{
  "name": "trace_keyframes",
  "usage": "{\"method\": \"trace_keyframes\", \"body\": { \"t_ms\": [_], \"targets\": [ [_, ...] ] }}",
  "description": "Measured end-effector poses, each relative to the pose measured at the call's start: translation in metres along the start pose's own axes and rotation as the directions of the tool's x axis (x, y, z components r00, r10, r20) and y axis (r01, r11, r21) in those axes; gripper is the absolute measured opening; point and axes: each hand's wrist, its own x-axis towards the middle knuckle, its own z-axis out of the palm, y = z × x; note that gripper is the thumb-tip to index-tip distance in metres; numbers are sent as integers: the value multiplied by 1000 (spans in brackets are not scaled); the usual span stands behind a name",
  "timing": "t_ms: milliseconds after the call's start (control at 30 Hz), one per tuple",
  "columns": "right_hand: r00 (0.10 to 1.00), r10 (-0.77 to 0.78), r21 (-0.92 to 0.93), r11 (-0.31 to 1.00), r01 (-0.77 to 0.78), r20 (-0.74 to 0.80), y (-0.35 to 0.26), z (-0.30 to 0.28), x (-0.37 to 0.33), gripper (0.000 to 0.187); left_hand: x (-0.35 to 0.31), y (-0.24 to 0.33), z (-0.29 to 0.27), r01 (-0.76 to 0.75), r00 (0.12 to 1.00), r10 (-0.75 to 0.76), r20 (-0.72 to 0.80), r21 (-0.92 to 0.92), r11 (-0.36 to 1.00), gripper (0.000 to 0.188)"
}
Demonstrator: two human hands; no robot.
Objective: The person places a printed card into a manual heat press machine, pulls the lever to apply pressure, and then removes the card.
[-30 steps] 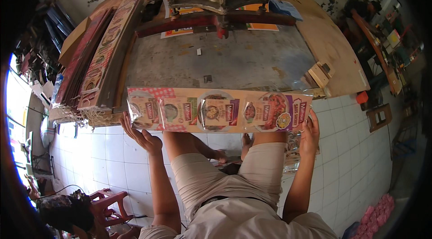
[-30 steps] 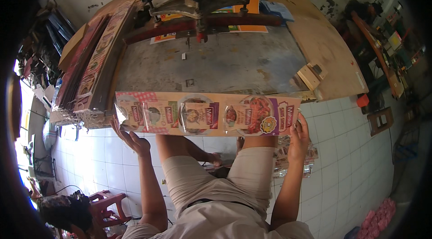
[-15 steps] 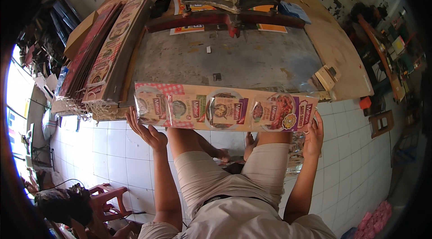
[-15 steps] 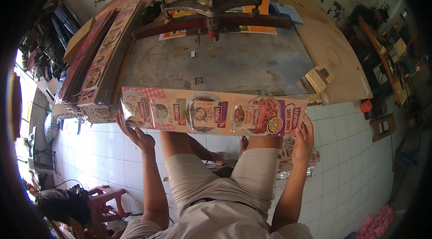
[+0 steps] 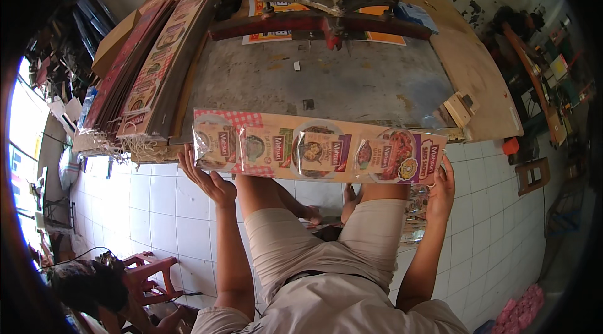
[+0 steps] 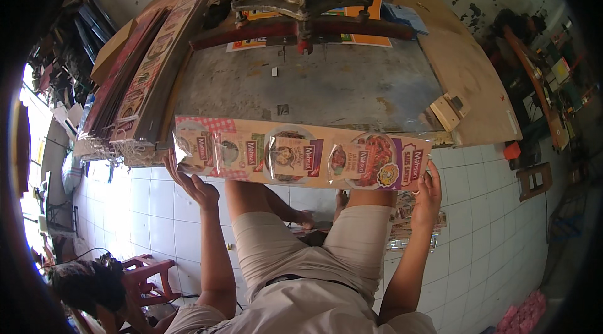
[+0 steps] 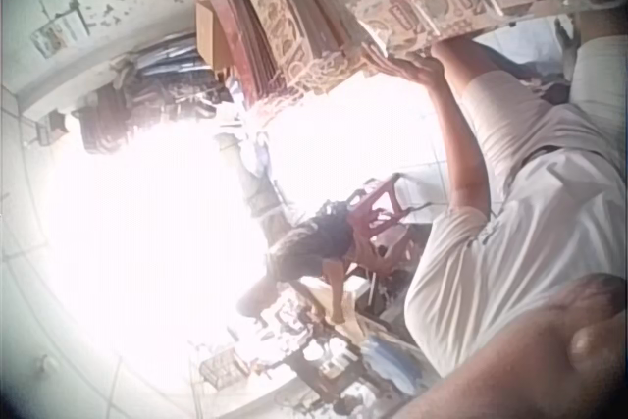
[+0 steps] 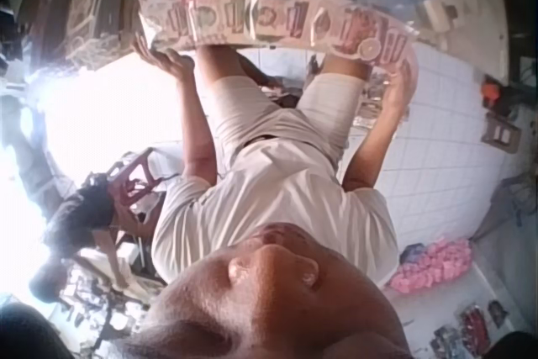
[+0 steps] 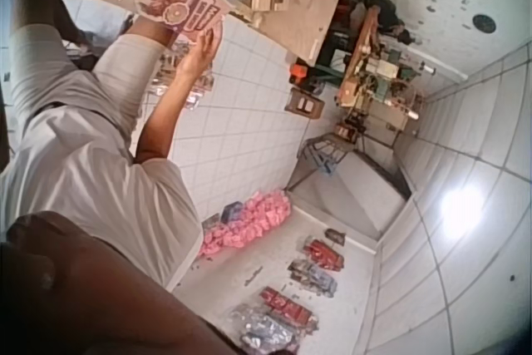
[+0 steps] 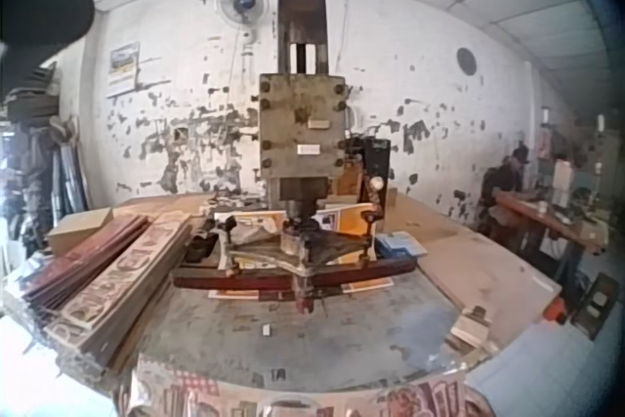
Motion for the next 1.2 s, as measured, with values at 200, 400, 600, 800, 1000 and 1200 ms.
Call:
{"method": "trace_keyframes", "body": {
  "t_ms": [200,400,600,800,1000,1200],
  "targets": [
    [1000,-1,-8,1000,1,-10,-1,1,0,60,-1,-2,1,9,1000,-9,-3,-15,1000,74],
    [1000,-3,-10,1000,3,14,-5,3,-1,60,-3,-5,2,4,1000,-4,-15,-37,999,68],
    [1000,-9,-27,1000,10,14,-7,5,-1,60,1,-2,1,-17,1000,17,-25,-31,999,68],
    [1000,-6,-50,999,7,8,-8,6,-2,61,0,-2,1,-10,1000,9,-25,-34,999,68],
    [1000,-2,-55,998,3,14,-9,5,-2,62,1,-1,-1,17,1000,-17,-2,-21,1000,74],
    [1000,-4,-55,998,5,19,-10,6,-2,63,2,1,-1,17,1000,-17,-2,-23,1000,73]
  ]
}}
